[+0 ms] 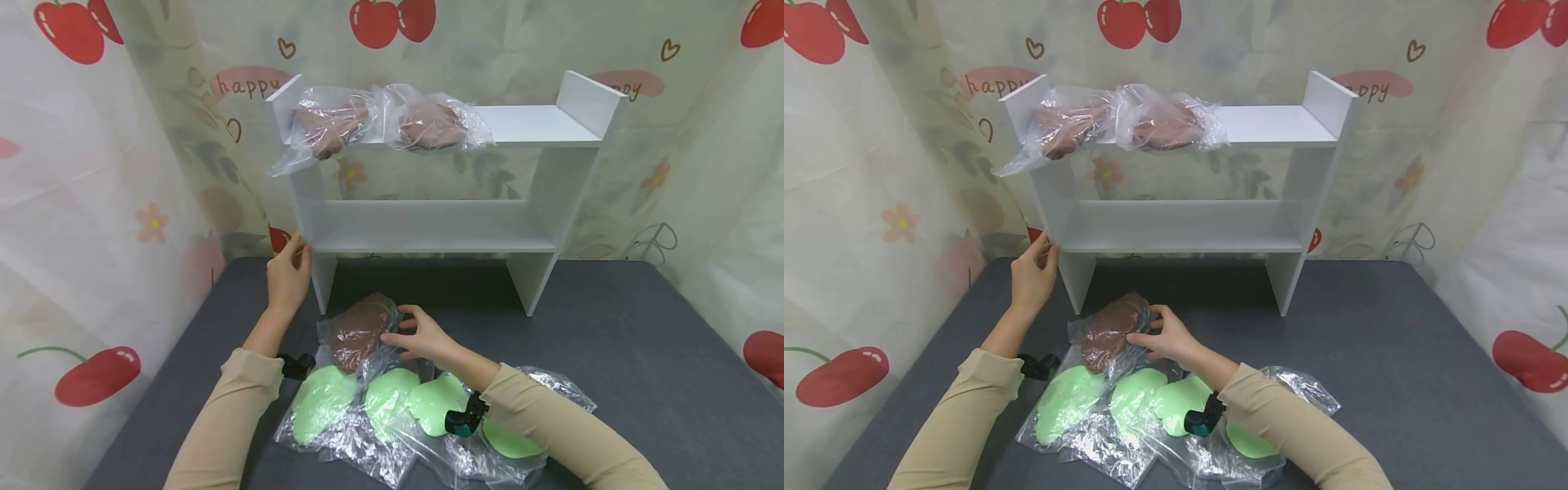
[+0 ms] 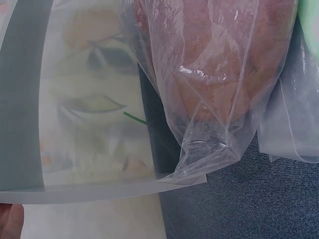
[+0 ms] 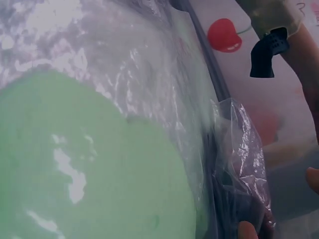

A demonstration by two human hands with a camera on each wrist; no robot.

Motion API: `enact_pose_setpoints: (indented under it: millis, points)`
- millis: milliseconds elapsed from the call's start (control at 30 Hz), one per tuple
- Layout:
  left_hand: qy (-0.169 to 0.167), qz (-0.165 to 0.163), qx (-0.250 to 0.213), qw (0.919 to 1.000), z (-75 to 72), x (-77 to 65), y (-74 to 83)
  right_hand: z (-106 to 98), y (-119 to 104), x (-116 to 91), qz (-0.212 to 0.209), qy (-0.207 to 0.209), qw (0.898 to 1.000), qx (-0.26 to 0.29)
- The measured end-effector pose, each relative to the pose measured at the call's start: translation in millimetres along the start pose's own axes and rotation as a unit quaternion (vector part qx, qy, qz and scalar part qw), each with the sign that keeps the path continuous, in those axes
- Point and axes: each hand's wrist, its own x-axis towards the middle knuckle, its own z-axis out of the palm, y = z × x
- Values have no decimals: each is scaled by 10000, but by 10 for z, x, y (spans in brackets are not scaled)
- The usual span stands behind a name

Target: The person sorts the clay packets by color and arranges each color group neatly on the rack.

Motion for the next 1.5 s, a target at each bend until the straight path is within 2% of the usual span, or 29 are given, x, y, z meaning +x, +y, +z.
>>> enact_pose_setpoints:
  millis: [467, 733, 1000, 1100, 1267, 1500]
  points:
    - [24, -32, -37, 10000, 0, 1, 0, 226, 36, 113, 283, 348, 9990, -33]
    - [27, -36, -67, 10000, 3, -3, 2, 306, 29, 191, 449, 653, 9961, -384]
    - [94, 12, -97, 9999, 4, -2, 10, 356, 44, 237, 210, 857, 9907, -1033]
    - [65, 12, -88, 9999, 3, -2, 12, 360, 52, 240, 161, 804, 9923, -929]
    - [41, 6, -87, 10000, 1, -4, 10, 338, 58, 239, 98, 566, 9973, -449]
    - [69, 14, -106, 9999, 1, -3, 5, 266, 75, 222, 178, 311, 9993, -112]
